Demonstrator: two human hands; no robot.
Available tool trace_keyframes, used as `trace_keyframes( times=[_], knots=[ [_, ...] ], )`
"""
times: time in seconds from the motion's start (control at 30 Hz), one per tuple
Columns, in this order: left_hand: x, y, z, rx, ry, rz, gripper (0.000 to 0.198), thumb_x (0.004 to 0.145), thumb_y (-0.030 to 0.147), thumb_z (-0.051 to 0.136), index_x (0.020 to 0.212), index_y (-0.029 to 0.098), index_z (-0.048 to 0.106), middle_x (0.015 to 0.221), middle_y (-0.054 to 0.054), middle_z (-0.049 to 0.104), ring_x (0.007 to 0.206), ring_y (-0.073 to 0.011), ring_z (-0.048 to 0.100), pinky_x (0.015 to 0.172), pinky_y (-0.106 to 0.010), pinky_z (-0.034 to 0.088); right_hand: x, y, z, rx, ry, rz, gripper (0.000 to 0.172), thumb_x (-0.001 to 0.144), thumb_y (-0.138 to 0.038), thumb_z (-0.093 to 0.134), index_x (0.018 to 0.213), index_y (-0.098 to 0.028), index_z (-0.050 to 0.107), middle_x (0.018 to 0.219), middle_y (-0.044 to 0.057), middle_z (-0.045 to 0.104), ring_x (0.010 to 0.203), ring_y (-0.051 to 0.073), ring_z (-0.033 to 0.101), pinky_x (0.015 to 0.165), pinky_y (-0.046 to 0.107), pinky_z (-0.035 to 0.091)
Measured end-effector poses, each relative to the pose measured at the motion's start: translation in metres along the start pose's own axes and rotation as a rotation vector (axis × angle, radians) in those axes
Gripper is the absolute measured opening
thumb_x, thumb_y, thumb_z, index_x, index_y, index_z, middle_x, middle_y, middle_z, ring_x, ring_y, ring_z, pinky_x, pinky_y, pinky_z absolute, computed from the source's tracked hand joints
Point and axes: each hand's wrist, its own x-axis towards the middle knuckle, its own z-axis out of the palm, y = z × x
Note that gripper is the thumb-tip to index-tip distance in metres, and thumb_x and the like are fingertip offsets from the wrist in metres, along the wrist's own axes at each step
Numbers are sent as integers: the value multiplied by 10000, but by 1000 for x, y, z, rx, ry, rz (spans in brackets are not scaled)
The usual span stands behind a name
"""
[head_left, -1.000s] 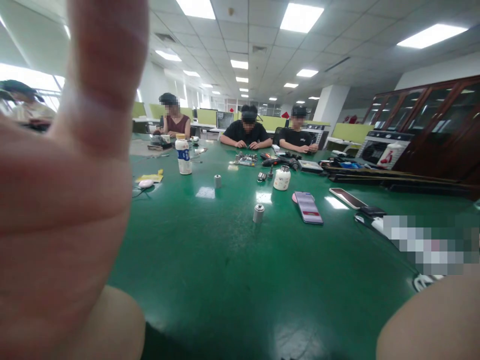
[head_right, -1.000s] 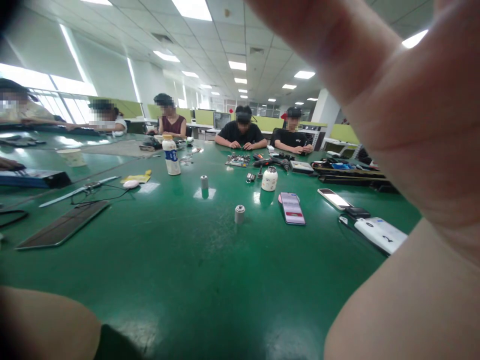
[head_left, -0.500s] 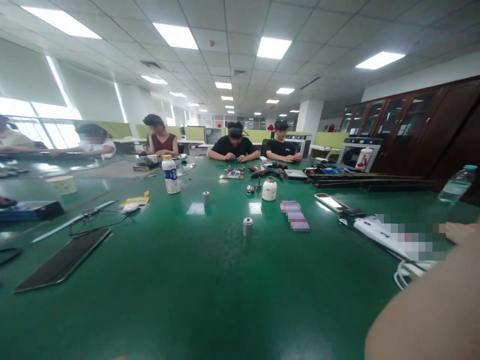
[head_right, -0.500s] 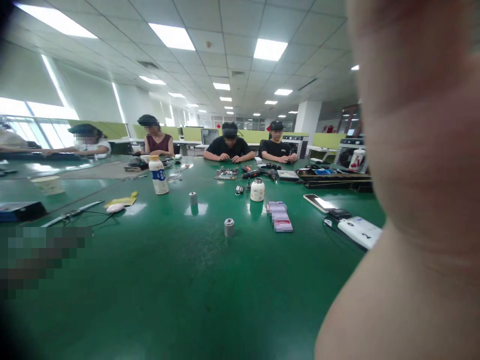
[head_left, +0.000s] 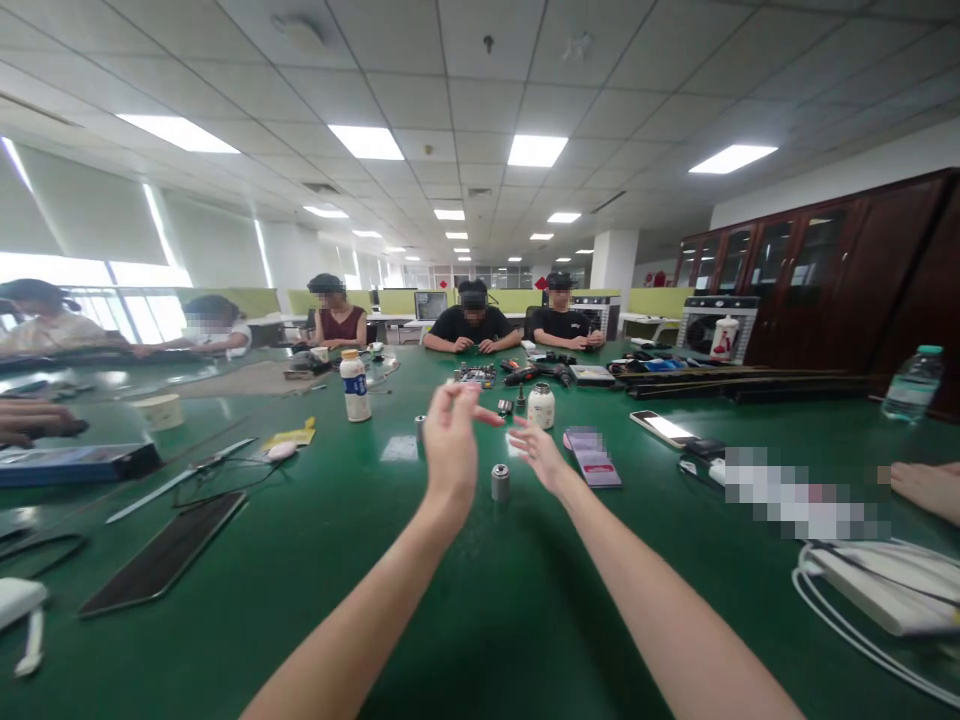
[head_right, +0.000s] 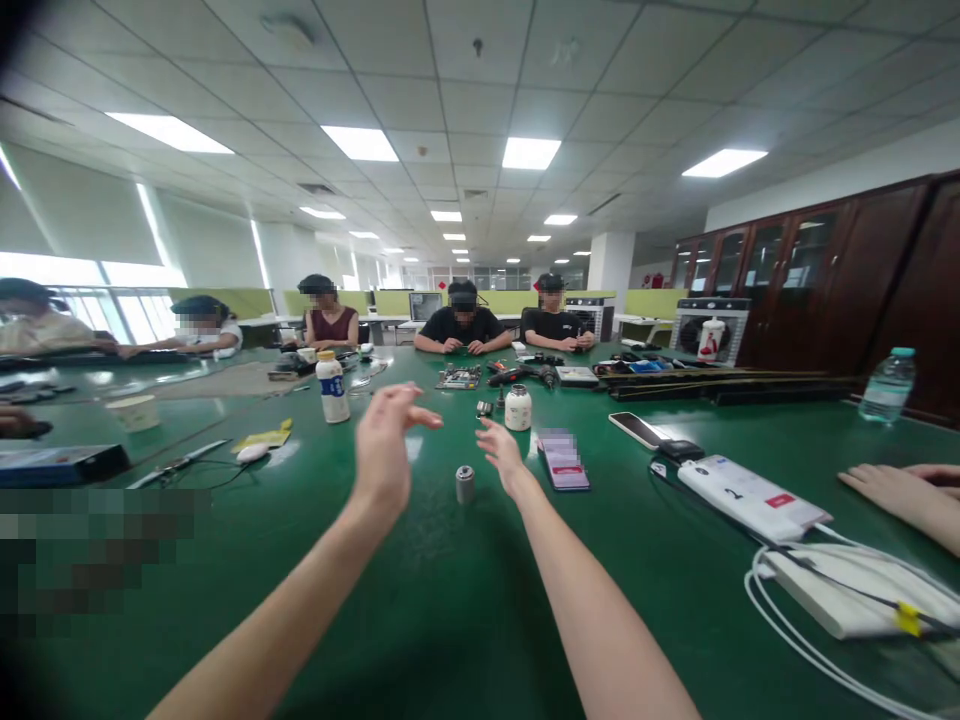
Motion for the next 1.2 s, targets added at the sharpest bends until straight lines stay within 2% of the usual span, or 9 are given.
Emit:
trace_keyframes(
  times=[0.07,0.13,0.2,0.3,0.4,0.57,0.73,1.0,1.2],
  knots=[
    [-17,-22,10,104,19,-93,260,936,442,549,948,195,628,805,-31,704,822,-200,673,845,-357,530,3,33,3,-105,-12,-18,439,696,-264,638,1130,-216,688,1040,61,734,994,206,687,955,360,499],
    [-32,-50,16,305,14,-80,149,868,359,628,870,211,627,901,-57,711,949,-244,655,923,-401,490,3,49,4,-126,-43,-76,367,675,-242,665,1036,-184,704,880,41,728,877,188,688,898,327,518],
    [-42,-77,14,436,8,-26,130,829,332,658,888,217,639,1004,-80,704,1047,-280,623,976,-445,450,1,54,5,-158,-72,-107,313,691,-217,662,998,-175,706,782,16,704,813,167,673,851,298,525],
    [-46,-99,-1,442,8,-31,195,880,387,597,952,212,645,1035,-86,700,981,-257,624,943,-423,460,-3,52,3,-278,-148,-101,314,694,-159,658,1003,-171,713,738,-10,688,762,149,658,829,269,521],
    [-43,-103,-10,396,-114,0,210,901,394,582,973,218,669,1008,-58,723,936,-216,637,916,-364,472,-8,56,-2,-455,-155,-160,268,732,-165,631,983,-172,723,799,-9,700,788,147,647,847,267,508],
    [-43,-106,-6,414,-234,43,184,877,336,644,981,216,737,992,-49,754,924,-200,646,913,-348,477,-17,62,-8,-775,-120,-291,317,765,-275,675,1072,-204,708,880,5,710,826,169,632,797,272,490],
    [-40,-111,-4,418,-209,27,184,867,292,658,993,226,774,971,-54,765,914,-210,650,898,-364,491,-24,57,-5,-966,-111,-362,309,816,-393,664,1047,-188,691,908,34,723,820,179,638,728,263,469],
    [-36,-113,-5,423,-189,35,161,849,311,658,896,225,785,961,-58,767,995,-232,645,948,-392,479,-30,55,2,-1153,-21,-351,312,870,-468,628,995,-184,661,1039,77,730,961,220,672,787,286,477],
    [-30,-112,-9,543,-76,11,286,900,404,561,986,216,759,1025,-78,761,1058,-260,621,981,-406,458,-31,54,8,-1289,-2,-428,368,893,-495,594,1052,-167,642,1058,103,716,1001,245,658,833,324,473]
  ],
)
